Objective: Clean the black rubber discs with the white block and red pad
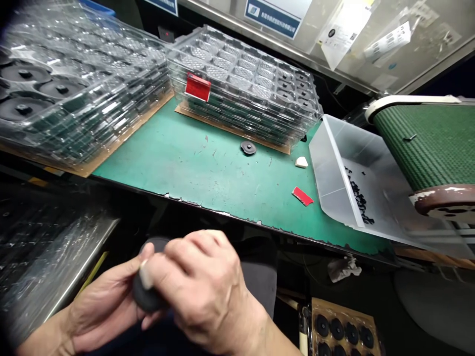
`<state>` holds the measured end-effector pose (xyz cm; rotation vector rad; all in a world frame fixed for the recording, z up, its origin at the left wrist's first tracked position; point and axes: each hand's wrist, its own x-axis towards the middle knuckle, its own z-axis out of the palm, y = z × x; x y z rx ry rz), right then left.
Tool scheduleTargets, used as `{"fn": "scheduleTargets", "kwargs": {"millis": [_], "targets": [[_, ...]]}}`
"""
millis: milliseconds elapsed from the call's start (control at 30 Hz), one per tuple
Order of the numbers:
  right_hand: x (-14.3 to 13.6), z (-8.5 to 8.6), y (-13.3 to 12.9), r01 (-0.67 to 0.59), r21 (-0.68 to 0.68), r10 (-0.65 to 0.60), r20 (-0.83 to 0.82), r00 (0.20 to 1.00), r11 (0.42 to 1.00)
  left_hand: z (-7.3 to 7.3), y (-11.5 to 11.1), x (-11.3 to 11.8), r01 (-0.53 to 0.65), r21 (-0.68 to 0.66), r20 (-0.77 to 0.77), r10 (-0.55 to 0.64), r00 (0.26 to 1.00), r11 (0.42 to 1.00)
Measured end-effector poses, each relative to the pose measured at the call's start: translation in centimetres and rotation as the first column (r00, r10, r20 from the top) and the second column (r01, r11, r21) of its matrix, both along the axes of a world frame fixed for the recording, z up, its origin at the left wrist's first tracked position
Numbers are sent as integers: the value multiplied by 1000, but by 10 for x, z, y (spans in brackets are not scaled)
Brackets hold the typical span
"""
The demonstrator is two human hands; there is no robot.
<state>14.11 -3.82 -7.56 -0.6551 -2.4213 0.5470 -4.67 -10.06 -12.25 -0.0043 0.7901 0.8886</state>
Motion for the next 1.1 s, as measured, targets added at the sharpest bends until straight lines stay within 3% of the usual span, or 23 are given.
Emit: {"fn": "scheduleTargets", "kwargs": {"millis": [100, 167, 300, 433, 500, 567, 633, 700, 767, 867, 1000, 1100], "targets": [[-4, -9, -12, 277, -123, -280, -7, 960, 953, 4, 3, -3, -196, 92, -70, 203, 977, 976], [-6, -16, -20, 329, -198, -337, -9, 941, 923, 3, 4, -7, -249, 128, -98, 263, 960, 960], [-5, -15, -17, 294, -159, -292, 31, 956, 943, -7, 0, -11, -153, 111, -77, 162, 984, 982], [-2, -1, 1, -23, -23, 25, 76, 997, 999, -13, -4, -4, 51, 30, 51, -53, 997, 998], [-2, 3, 5, -87, 38, 83, 88, 993, 996, -14, -4, -1, 58, 17, 96, -59, 994, 998], [-4, 0, 2, 56, 36, -58, 71, 996, 998, -13, -2, -1, -58, 49, 75, 55, 996, 997], [-8, -5, -6, 245, -82, -242, 48, 969, 966, -12, 0, -3, -191, 109, 10, 191, 981, 975], [-14, -9, -16, 324, -231, -330, 11, 944, 918, -11, 1, -6, -248, 168, -53, 260, 964, 954], [-20, -10, -22, 297, -296, -328, -59, 943, 908, -9, 2, -9, -252, 203, -100, 276, 956, 946], [-21, -8, -22, 280, -222, -308, -101, 946, 934, -4, 1, -13, -250, 213, -142, 283, 949, 945], [-8, -6, -10, 337, -128, -331, 63, 941, 933, 5, 2, -17, -179, 168, -162, 206, 965, 969], [-2, -5, -6, 277, -84, -266, 126, 956, 957, 6, 3, -18, -101, 117, -154, 119, 981, 988]]}}
